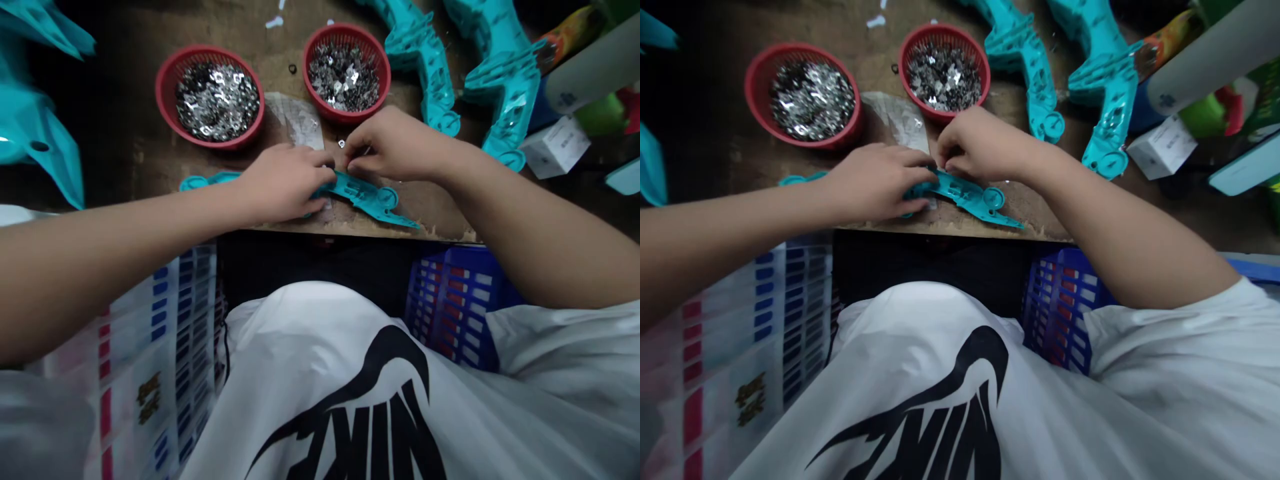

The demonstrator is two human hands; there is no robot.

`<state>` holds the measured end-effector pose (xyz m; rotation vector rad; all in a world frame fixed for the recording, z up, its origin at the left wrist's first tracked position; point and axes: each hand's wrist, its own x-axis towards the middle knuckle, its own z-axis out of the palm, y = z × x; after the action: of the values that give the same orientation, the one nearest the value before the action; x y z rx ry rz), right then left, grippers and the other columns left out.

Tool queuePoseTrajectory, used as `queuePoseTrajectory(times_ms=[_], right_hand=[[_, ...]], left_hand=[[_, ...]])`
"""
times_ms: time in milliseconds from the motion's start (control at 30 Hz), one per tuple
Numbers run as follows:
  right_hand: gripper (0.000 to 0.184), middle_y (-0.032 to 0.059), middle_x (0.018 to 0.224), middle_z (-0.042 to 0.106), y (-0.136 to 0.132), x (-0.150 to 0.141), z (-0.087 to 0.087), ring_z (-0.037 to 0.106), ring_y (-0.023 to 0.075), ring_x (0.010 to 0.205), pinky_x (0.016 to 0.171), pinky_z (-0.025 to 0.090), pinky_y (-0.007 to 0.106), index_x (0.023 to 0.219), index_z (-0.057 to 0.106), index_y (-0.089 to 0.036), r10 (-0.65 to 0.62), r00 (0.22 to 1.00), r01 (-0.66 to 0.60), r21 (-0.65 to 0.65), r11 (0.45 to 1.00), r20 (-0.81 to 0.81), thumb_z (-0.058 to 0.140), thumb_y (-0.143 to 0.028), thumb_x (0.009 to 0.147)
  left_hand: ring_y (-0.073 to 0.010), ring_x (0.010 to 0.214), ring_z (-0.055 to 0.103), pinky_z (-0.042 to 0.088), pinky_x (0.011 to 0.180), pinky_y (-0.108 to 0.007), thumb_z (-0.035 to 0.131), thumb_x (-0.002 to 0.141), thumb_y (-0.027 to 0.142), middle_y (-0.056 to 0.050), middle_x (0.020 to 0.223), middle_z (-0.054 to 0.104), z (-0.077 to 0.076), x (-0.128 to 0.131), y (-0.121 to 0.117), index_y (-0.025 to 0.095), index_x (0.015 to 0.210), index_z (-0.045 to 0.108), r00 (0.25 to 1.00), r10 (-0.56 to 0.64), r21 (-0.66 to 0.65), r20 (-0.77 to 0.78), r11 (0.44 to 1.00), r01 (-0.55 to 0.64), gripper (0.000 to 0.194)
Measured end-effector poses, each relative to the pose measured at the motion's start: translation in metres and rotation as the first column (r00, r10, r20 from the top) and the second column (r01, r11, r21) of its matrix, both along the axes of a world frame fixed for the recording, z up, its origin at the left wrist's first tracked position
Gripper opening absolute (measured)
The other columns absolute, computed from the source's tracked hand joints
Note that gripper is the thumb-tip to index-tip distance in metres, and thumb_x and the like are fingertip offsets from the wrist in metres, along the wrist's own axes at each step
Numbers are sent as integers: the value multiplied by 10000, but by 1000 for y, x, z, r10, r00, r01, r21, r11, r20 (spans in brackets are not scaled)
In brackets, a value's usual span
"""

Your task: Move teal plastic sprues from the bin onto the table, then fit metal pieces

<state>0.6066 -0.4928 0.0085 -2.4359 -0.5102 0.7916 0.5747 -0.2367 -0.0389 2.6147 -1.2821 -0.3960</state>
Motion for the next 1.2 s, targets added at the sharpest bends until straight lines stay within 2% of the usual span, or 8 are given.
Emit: queuePoseTrajectory(times_ms=[100,200,400,600,833,933,1033,1200], right_hand=[[169,35,1248,904,3,0,-13,799,339,1302,991,658,383,1037,881,-323,69,996,-70,-15,997,-62,890,-304,869],[183,42,1291,893,7,-2,-17,774,349,1362,1017,641,387,1087,880,-314,95,993,-98,-48,994,-69,875,-327,904],[234,35,1391,866,13,-4,-11,719,348,1472,1100,640,421,1159,879,-357,98,991,-105,-73,992,-95,906,-392,929],[179,12,1447,847,16,-6,-7,702,305,1512,1100,634,374,1123,865,-370,52,992,-62,-79,995,-116,909,-416,954],[128,25,1399,860,15,-6,-10,728,305,1465,1052,634,351,1080,863,-346,80,994,-85,-71,994,-75,902,-387,965],[121,39,1415,854,15,-5,-14,735,312,1446,1092,620,375,1132,874,-336,173,985,-172,-86,981,-3,865,-361,1014],[221,70,1439,844,14,-7,-19,750,323,1402,1122,595,432,1267,871,-284,353,924,-329,-170,929,144,713,-313,1116],[411,149,1389,841,12,-15,-27,763,358,1318,1058,576,482,1339,859,-161,526,793,-431,-327,841,307,492,-291,1208]], left_hand=[[-430,1314,775,615,1118,-623,715,1050,386,-129,1521,797,-5,10,1,261,1374,867,999,-21,25,37,999,20,378],[-392,1250,782,607,1107,-604,706,1041,386,-94,1475,825,-12,17,5,305,1404,857,997,-27,-2,67,1000,27,401],[-399,1346,761,566,1206,-585,712,1041,356,-106,1506,810,-16,18,9,239,1384,851,1000,2,-101,7,995,-2,388],[-379,1406,740,534,1265,-551,764,1056,461,-41,1490,817,-24,22,12,309,1301,878,990,82,-180,-119,978,-102,311],[-353,1390,736,535,1242,-510,820,1025,467,-11,1483,832,-26,24,10,327,1329,888,986,111,-172,-127,976,-132,342],[-358,1381,728,535,1220,-517,790,1049,468,-22,1516,824,-22,22,9,319,1394,884,988,113,-108,-101,986,-123,388],[-362,1341,716,516,1217,-555,701,1101,482,-33,1583,793,-18,22,9,290,1511,851,995,79,-24,-60,996,-81,476],[-354,1418,634,447,1291,-537,486,1191,645,-20,1560,808,-15,20,12,274,1652,779,999,13,-91,-47,996,-17,661]])
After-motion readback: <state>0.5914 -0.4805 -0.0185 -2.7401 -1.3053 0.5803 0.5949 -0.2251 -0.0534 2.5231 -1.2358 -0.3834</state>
